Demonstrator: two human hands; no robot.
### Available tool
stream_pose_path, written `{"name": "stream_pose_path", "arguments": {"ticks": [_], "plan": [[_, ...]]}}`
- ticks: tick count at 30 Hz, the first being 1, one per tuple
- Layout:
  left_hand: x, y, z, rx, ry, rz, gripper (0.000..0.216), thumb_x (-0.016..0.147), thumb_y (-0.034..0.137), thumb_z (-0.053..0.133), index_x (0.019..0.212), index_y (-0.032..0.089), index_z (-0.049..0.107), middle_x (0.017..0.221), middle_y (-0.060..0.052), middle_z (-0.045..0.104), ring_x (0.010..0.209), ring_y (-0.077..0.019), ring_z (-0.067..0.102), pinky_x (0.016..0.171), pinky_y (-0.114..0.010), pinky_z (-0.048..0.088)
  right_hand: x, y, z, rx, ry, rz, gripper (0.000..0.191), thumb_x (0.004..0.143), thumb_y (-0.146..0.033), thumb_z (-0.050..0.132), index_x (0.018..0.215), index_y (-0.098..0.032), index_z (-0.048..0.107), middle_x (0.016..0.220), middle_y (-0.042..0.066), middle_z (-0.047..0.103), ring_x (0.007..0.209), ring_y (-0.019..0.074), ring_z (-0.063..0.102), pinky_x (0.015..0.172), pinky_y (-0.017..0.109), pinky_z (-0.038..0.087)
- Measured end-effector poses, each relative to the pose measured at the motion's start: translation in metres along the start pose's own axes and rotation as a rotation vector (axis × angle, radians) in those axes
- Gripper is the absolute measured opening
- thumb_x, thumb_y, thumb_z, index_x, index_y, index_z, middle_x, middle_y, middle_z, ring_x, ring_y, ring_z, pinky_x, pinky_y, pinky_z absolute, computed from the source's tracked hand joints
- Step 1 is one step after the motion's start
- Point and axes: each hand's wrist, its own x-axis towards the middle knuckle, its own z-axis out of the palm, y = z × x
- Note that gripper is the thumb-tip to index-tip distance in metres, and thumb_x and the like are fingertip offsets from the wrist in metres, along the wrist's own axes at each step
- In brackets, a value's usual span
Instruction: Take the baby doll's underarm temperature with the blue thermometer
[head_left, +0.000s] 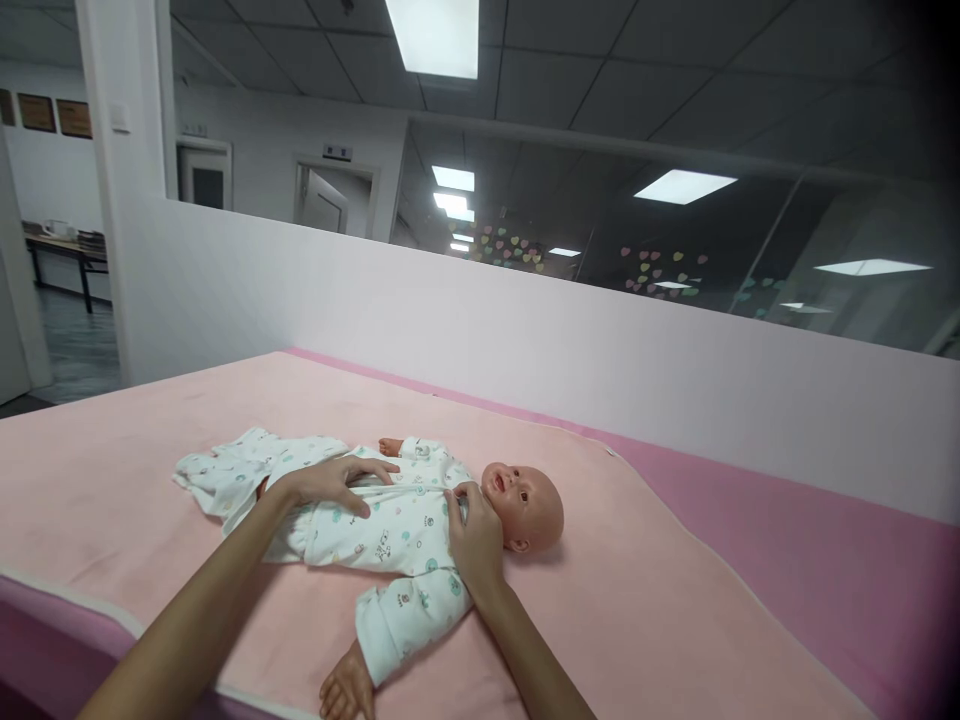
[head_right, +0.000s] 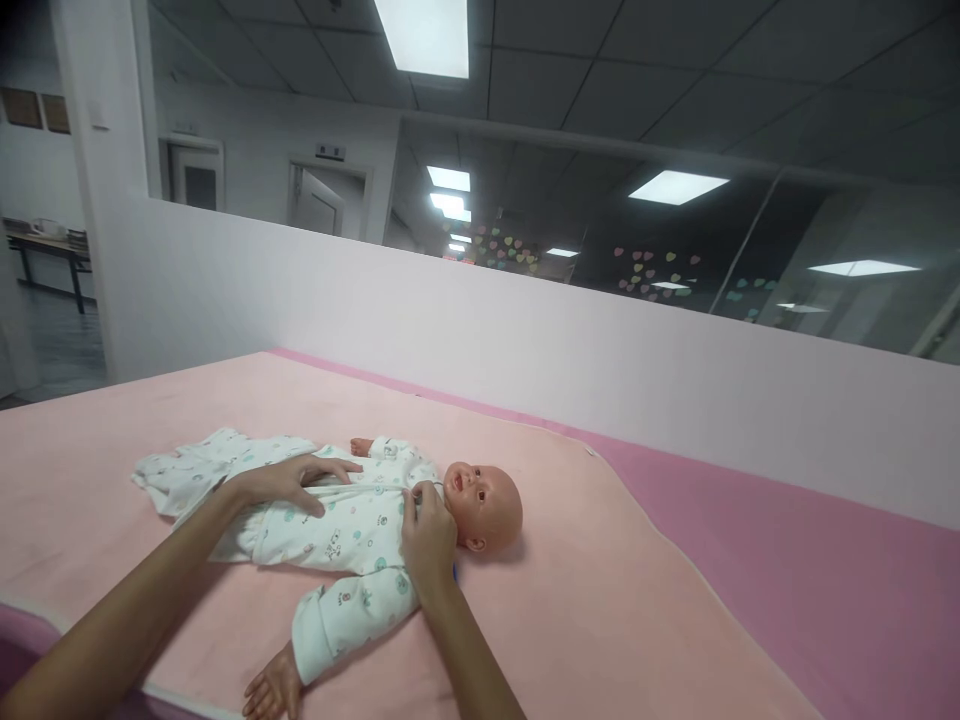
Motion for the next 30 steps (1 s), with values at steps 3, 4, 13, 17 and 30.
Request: {"name": "stream_pose_path", "arguments": {"ticks": [3, 4, 13, 17, 30], "plan": [[-0.001, -0.01, 0.004, -0.06, 0.073, 0.01, 0.032, 0.062, 0.031, 0.07, 0.094, 0.026, 0.064, 0.13, -0.003, 0.048, 0.119, -0.0226, 0.044, 0.096, -0.032, 0.036, 0.0, 0.001, 0.0, 0.002, -0.003, -0.003, 0.021, 0.088, -0.032, 0.037, 0.073, -0.021, 0.047, 0.067, 0.001, 0.059, 0.06, 0.015, 0.054, 0.054, 0.023, 0.035], [0.0, -0.013, 0.007, -0.071, 0.117, 0.008, 0.029, 0.063, 0.032, 0.069, 0.091, 0.025, 0.065, 0.128, -0.004, 0.05, 0.116, -0.0224, 0.046, 0.095, -0.032, 0.038, 0.0, 0.001, 0.001, 0.001, -0.005, -0.004, 0.021, 0.088, -0.032, 0.037, 0.073, -0.021, 0.047, 0.067, 0.001, 0.059, 0.06, 0.0151, 0.055, 0.054, 0.023, 0.035], [0.001, -0.015, 0.016, -0.002, 0.266, -0.026, 0.023, 0.066, 0.037, 0.066, 0.082, 0.02, 0.067, 0.119, -0.006, 0.056, 0.11, -0.0238, 0.051, 0.094, -0.034, 0.04, 0.0, 0.001, 0.001, 0.001, -0.016, 0.006, 0.02, 0.088, -0.031, 0.038, 0.074, -0.02, 0.047, 0.068, 0.001, 0.059, 0.062, 0.0146, 0.054, 0.056, 0.022, 0.035], [0.002, -0.015, 0.014, -0.02, 0.238, -0.046, 0.018, 0.066, 0.03, 0.065, 0.081, 0.02, 0.065, 0.121, -0.005, 0.055, 0.111, -0.0233, 0.05, 0.094, -0.033, 0.039, 0.0, 0.001, 0.001, -0.006, -0.021, 0.009, 0.02, 0.087, -0.032, 0.038, 0.074, -0.02, 0.047, 0.068, 0.001, 0.058, 0.061, 0.0144, 0.053, 0.056, 0.022, 0.034], [0.003, -0.017, 0.015, -0.019, 0.261, -0.034, 0.016, 0.07, 0.03, 0.058, 0.078, 0.021, 0.069, 0.117, -0.004, 0.057, 0.105, -0.0238, 0.052, 0.088, -0.032, 0.041, 0.001, 0.002, 0.001, -0.004, -0.015, 0.004, 0.02, 0.087, -0.032, 0.038, 0.074, -0.02, 0.047, 0.068, 0.001, 0.058, 0.061, 0.0144, 0.053, 0.056, 0.022, 0.034]]}}
